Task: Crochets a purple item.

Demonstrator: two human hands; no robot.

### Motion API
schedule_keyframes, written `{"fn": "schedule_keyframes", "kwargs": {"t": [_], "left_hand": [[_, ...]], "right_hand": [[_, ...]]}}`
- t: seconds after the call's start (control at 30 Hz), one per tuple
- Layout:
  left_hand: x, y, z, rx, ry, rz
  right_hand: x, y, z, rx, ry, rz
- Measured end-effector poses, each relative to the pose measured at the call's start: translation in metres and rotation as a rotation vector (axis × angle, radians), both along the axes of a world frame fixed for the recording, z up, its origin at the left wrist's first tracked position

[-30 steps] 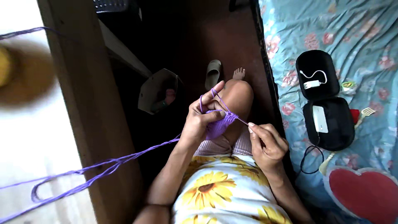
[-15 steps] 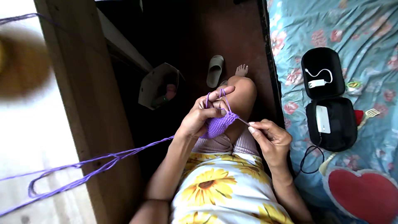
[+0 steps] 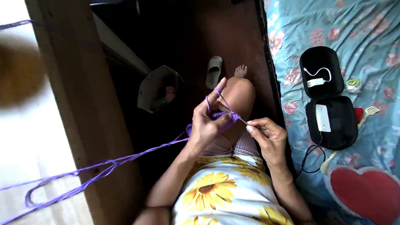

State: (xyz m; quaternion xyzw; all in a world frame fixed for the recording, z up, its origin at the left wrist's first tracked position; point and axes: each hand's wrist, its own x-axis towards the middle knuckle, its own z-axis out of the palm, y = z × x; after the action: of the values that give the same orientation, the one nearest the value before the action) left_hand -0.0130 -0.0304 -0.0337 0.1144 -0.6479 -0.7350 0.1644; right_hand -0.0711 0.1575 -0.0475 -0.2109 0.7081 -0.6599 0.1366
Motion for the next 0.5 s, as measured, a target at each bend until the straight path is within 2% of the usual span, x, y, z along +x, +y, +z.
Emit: {"fn": "schedule_keyframes", "kwargs": {"t": [0.17,0.23,0.27,0.33,0.37,0.43,0.5], "left_hand": [[0.001,0.027,-0.022,-0.332,0.263,0.135],[-0.001,0.03,-0.028,-0.408,0.348,0.205],[-0.001,0.03,-0.028,-0.414,0.373,0.222],[0.0,0.032,-0.025,-0.349,0.395,0.231],[0.001,0.033,-0.022,-0.271,0.383,0.22],[0.004,0.032,-0.015,-0.078,0.305,0.22],[0.006,0.029,-0.012,0.066,0.228,0.23]], "right_hand": [[0.001,-0.016,0.009,0.108,0.234,-0.045],[-0.001,-0.018,0.015,0.069,0.113,-0.026],[-0.002,-0.017,0.017,0.009,-0.029,-0.002],[-0.005,-0.014,0.018,-0.145,-0.351,0.04],[-0.005,-0.013,0.017,-0.183,-0.426,0.045],[0.0,-0.011,0.015,-0.156,-0.326,0.006],[0.007,-0.01,0.01,-0.021,0.0,-0.072]]}}
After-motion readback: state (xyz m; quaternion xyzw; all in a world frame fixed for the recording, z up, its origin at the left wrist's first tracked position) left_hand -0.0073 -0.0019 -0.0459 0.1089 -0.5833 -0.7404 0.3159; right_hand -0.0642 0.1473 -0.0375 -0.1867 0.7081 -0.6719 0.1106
